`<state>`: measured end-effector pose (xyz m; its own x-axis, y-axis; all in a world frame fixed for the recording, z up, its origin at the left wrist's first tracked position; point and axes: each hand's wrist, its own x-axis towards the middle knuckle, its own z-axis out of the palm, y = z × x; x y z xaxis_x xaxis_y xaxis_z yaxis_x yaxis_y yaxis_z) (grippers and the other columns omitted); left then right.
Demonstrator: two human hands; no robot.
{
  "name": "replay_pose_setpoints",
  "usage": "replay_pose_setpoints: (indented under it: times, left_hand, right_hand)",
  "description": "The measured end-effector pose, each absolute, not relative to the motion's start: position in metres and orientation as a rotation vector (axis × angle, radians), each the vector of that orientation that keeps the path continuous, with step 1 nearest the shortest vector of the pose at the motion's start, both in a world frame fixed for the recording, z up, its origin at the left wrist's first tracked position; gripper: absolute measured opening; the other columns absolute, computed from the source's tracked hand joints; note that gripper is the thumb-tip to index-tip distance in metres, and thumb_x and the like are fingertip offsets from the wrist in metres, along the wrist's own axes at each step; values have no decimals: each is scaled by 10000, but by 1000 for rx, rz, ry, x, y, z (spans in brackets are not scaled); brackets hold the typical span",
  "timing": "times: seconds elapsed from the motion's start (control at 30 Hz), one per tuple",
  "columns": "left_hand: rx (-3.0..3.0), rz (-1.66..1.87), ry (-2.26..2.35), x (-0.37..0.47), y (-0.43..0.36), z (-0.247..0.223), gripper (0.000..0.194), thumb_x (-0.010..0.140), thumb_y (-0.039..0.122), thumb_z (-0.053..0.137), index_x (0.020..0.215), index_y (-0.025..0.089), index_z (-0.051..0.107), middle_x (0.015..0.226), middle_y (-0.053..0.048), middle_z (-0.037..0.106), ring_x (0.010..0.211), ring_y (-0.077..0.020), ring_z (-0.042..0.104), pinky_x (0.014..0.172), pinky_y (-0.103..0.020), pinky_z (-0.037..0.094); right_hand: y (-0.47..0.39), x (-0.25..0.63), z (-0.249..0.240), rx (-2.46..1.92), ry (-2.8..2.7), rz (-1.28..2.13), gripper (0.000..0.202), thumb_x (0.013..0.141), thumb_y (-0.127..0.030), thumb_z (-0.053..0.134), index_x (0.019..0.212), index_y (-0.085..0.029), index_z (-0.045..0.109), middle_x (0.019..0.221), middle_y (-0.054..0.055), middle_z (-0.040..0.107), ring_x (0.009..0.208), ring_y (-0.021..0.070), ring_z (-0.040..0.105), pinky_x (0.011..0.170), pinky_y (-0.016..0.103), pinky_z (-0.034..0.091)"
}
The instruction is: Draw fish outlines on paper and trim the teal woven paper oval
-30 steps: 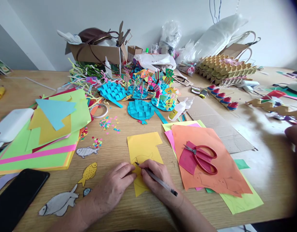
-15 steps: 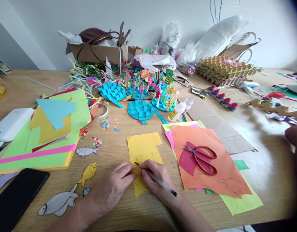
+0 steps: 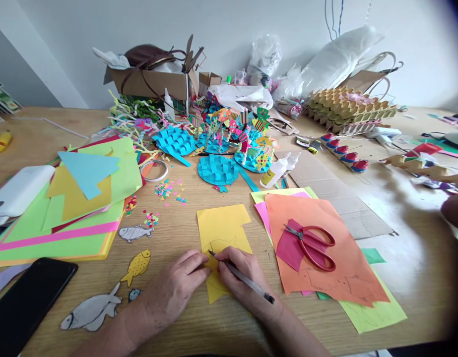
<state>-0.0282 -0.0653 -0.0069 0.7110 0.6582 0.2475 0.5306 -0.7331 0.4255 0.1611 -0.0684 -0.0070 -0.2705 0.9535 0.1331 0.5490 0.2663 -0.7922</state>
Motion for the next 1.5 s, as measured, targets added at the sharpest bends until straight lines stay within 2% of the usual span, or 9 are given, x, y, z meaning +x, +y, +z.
replay_pose_setpoints:
  times: [0.33, 0.7, 1.5]
  left_hand:
    - [2588, 524, 940, -28, -66, -5, 270, 876, 29, 402, 1019, 153, 595, 1066, -64, 579, 1018, -178, 522, 883, -307, 497]
    - [2618, 599, 912, -29, -66, -8, 286, 928, 97, 330, 1015, 146, 599, 1049, -75, 580, 1015, -183, 523, 876, -309, 496]
    - [2603, 562, 928, -28, -65, -6, 291, 892, 45, 363, 1025, 160, 596, 1060, -65, 585, 1024, -177, 529, 876, -310, 510]
  right_hand:
    - [-69, 161, -4, -1348, -1928, 830, 139, 766, -132, 440, 771, -184, 568, 652, 28, 654, 560, 136, 593, 541, 223, 432]
    - [-68, 161, -5, -1338, -1924, 837, 133, 758, -130, 446, 773, -189, 564, 650, 20, 650, 557, 136, 589, 536, 219, 427]
    - [-68, 161, -9, -1337, -1920, 838, 141, 752, -124, 446, 770, -177, 575, 640, 27, 645, 552, 135, 588, 536, 224, 426]
